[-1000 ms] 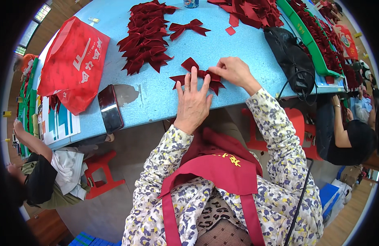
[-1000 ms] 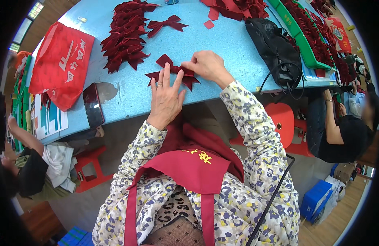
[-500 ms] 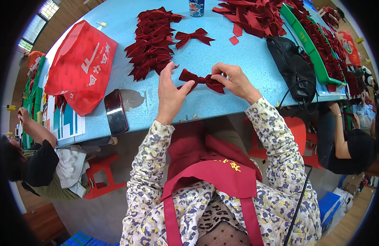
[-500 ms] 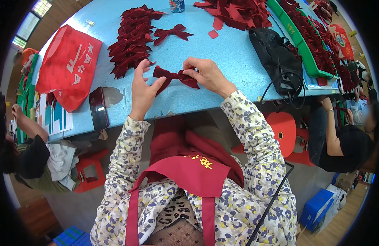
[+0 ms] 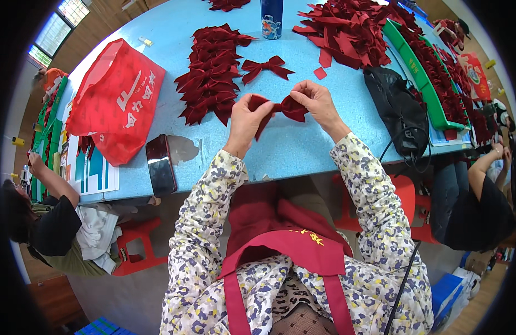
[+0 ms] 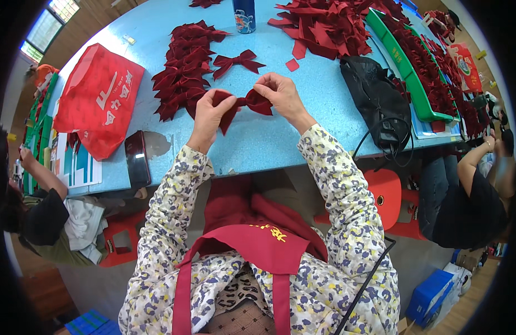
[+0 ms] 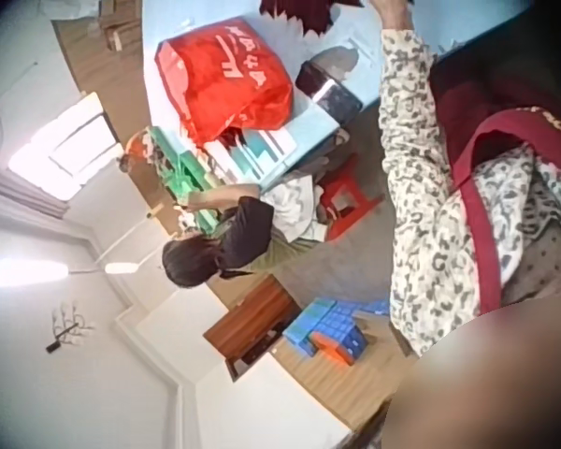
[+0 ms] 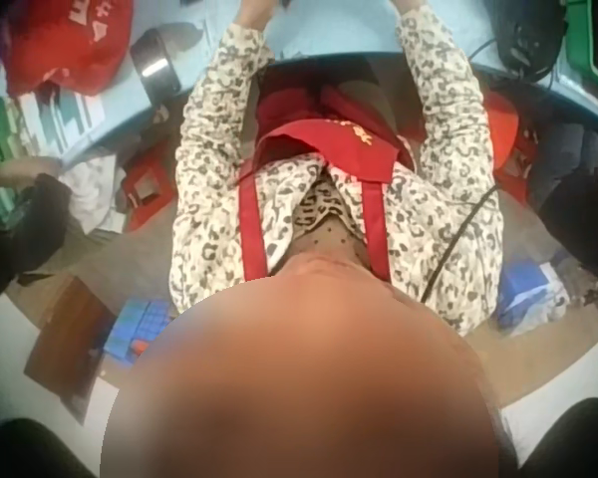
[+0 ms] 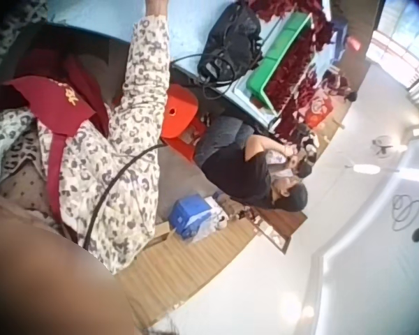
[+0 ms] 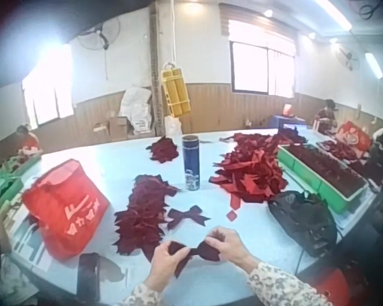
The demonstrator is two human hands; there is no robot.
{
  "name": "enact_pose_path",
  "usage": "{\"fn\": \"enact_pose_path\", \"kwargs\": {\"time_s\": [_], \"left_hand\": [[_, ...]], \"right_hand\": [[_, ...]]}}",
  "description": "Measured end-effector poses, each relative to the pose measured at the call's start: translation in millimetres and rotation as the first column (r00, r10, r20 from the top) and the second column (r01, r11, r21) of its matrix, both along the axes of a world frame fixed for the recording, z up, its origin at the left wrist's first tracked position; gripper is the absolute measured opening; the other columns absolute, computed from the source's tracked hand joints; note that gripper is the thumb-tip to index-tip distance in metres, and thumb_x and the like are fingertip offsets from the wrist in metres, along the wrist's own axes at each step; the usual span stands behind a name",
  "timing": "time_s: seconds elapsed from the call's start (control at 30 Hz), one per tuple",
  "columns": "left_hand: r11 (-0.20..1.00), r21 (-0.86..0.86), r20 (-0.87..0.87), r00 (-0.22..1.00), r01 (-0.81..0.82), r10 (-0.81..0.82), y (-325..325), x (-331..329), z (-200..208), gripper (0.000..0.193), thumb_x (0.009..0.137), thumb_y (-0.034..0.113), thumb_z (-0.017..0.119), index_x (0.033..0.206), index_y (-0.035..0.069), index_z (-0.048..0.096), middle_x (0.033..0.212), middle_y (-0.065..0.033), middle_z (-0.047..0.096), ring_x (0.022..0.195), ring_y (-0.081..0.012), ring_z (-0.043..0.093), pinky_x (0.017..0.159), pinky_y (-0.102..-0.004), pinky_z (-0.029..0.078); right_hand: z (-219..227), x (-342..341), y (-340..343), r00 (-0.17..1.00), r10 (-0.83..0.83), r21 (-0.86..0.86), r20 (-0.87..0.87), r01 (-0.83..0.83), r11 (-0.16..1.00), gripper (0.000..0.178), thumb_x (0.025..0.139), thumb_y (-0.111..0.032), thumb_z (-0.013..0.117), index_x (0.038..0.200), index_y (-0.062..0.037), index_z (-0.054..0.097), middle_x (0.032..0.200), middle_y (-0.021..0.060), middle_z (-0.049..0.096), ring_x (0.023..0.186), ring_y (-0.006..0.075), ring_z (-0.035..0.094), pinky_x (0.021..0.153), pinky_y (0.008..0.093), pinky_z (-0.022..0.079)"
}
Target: Assembling red fabric ribbons into decorative bows by folding and tying them.
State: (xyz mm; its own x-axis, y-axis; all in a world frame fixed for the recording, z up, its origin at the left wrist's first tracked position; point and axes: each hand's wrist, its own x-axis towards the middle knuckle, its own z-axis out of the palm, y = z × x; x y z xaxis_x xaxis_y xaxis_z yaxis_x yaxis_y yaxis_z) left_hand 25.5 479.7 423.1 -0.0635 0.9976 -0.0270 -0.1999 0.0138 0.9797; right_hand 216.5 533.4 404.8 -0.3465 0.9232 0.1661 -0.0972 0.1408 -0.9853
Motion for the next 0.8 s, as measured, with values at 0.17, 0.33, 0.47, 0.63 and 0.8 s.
{"fn": "enact_pose_path", "kwargs": {"time_s": [0.17, 0.33, 0.47, 0.63, 0.8], "left_hand": [[0.999, -0.035, 0.043, 0.999, 0.010, -0.008, 59.8, -11.4, -14.2, 0.016, 0.081, 0.008, 0.071, 0.091, 0.000, 0.061, 0.080, -0.0069, 0.065, 0.067, -0.0153, 0.065, 0.061, -0.0270, 0.054], [0.998, -0.016, 0.113, 0.992, -0.055, 0.056, 92.4, -9.2, -31.1, 0.017, 0.081, 0.009, 0.071, 0.092, 0.000, 0.061, 0.081, -0.0074, 0.066, 0.067, -0.0150, 0.065, 0.061, -0.0274, 0.055], [0.989, -0.047, 0.132, 0.981, -0.138, 0.143, 114.4, -10.4, -36.7, 0.016, 0.081, 0.008, 0.071, 0.091, 0.000, 0.062, 0.079, -0.0059, 0.066, 0.064, -0.0114, 0.062, 0.057, -0.0230, 0.051], [0.994, -0.090, 0.241, 0.967, -0.066, 0.086, 136.0, -6.5, -36.0, 0.018, 0.080, 0.009, 0.072, 0.093, 0.000, 0.062, 0.082, -0.0064, 0.066, 0.066, -0.0128, 0.063, 0.061, -0.0237, 0.051], [0.991, -0.120, 0.211, 0.977, 0.052, -0.026, 137.3, -13.4, -41.4, 0.020, 0.078, 0.006, 0.072, 0.095, 0.000, 0.062, 0.086, -0.0071, 0.066, 0.070, -0.0141, 0.064, 0.067, -0.0249, 0.051]], "right_hand": [[19.0, -21.0, 43.1, 0.970, -0.077, -0.091, -0.232, 0.057, 0.994, 0.018, 0.089, -0.015, 0.064, 0.093, 0.0020, 0.061, 0.083, 0.0002, 0.065, 0.074, 0.0058, 0.059, 0.067, 0.0208, 0.048], [-5.7, -14.7, 90.9, 0.976, -0.006, -0.271, -0.217, -0.054, 0.961, 0.023, 0.092, -0.021, 0.061, 0.101, 0.0002, 0.062, 0.091, 0.0025, 0.066, 0.082, 0.0070, 0.061, 0.076, 0.0194, 0.047], [-30.0, -20.0, 118.6, 0.980, 0.069, -0.288, -0.189, -0.123, 0.950, 0.018, 0.090, -0.016, 0.063, 0.093, 0.0010, 0.063, 0.084, -0.0004, 0.065, 0.074, 0.0044, 0.058, 0.067, 0.0207, 0.047], [-31.2, -20.5, 134.5, 0.988, 0.043, -0.171, -0.147, -0.068, 0.983, 0.015, 0.090, -0.015, 0.063, 0.092, 0.0004, 0.063, 0.084, -0.0005, 0.065, 0.074, 0.0044, 0.057, 0.067, 0.0204, 0.047], [-44.6, -22.8, 136.7, 0.988, 0.021, -0.089, -0.152, -0.035, 0.995, 0.015, 0.090, -0.014, 0.063, 0.095, -0.0006, 0.063, 0.086, 0.0003, 0.065, 0.077, 0.0056, 0.060, 0.069, 0.0202, 0.049]]}}
